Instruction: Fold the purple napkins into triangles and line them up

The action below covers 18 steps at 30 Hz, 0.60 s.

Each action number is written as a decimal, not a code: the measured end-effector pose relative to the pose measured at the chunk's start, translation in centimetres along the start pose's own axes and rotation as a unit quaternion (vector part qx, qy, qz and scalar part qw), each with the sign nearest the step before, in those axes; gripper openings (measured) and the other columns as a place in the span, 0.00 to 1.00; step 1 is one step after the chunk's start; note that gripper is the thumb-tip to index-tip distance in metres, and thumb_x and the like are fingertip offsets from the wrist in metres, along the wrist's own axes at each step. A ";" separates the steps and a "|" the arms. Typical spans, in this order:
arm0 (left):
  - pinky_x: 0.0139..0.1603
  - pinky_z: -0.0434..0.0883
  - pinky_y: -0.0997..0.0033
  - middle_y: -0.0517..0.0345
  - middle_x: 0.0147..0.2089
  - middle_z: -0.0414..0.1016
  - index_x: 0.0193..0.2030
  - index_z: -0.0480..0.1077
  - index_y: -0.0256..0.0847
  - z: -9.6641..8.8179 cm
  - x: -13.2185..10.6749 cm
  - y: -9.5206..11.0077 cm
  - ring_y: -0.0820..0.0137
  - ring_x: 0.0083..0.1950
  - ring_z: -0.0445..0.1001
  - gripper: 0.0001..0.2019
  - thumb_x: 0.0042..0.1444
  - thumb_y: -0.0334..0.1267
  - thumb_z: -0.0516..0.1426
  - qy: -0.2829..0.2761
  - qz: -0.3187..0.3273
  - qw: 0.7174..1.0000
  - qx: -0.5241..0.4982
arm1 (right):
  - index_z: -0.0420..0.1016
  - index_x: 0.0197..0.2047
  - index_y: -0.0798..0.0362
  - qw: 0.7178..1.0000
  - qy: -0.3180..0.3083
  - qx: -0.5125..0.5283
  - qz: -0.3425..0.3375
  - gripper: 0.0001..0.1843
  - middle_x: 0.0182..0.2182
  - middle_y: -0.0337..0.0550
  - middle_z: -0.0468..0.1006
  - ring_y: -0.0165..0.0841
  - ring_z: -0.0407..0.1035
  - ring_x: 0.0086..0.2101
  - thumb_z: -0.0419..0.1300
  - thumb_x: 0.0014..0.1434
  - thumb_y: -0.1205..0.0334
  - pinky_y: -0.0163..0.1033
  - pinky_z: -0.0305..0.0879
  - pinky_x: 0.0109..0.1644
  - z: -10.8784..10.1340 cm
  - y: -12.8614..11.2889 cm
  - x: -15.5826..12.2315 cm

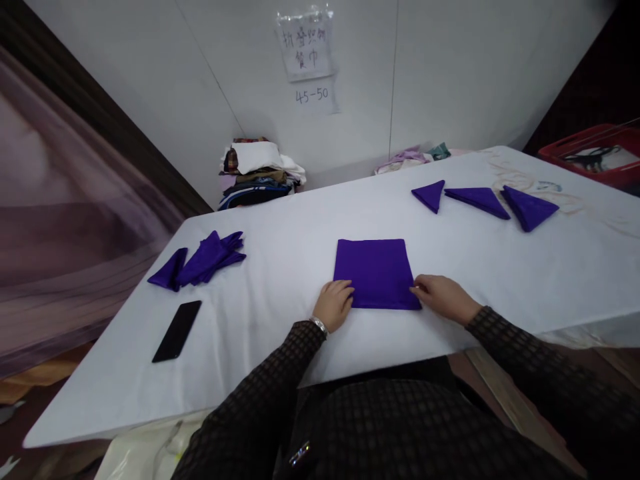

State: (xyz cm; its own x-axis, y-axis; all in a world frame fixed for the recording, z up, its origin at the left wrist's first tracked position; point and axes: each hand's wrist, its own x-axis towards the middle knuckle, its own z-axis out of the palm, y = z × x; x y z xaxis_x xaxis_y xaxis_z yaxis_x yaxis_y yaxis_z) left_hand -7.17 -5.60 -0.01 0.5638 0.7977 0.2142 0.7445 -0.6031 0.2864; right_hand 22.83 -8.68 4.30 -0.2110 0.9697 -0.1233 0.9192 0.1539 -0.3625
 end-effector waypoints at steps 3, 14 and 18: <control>0.67 0.57 0.50 0.48 0.65 0.65 0.57 0.68 0.38 0.7 -0.4 1.4 0.59 0.68 0.59 0.18 0.63 0.42 0.51 -0.025 -0.005 1.000 0.001 | 0.74 0.49 0.54 0.991 0.032 0.058 -0.118 0.18 0.45 0.51 0.79 0.42 0.73 0.44 0.51 0.63 0.54 0.45 0.67 0.49 0.1 -1.5 1.7; 0.69 0.51 0.45 0.37 0.69 0.57 0.67 0.56 0.30 2.1 -0.5 1.5 0.51 0.71 0.50 0.36 0.61 0.57 0.50 -0.078 -0.054 0.995 0.029 | 0.53 0.69 0.63 0.967 -0.069 -0.019 -0.245 0.40 0.68 0.60 0.50 0.47 0.42 0.67 0.44 0.65 0.41 0.55 0.42 0.68 4.7 -10.7 13.5; 0.70 0.49 0.46 0.38 0.70 0.54 0.67 0.54 0.29 2.2 -0.6 1.6 0.51 0.72 0.47 0.38 0.60 0.59 0.49 -0.077 -0.049 0.996 0.022 | 0.53 0.69 0.62 0.966 -0.058 -0.050 -0.247 0.40 0.68 0.59 0.50 0.46 0.41 0.67 0.41 0.65 0.39 0.55 0.39 0.68 6.8 -12.0 16.2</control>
State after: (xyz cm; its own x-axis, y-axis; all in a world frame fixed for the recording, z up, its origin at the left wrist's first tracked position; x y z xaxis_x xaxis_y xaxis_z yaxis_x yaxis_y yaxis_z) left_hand -5.50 -7.03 -1.68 0.5326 0.8454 0.0400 0.8123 -0.5238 0.2566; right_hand 6.15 3.88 0.32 -0.6632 0.7458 -0.0631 0.7227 0.6161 -0.3132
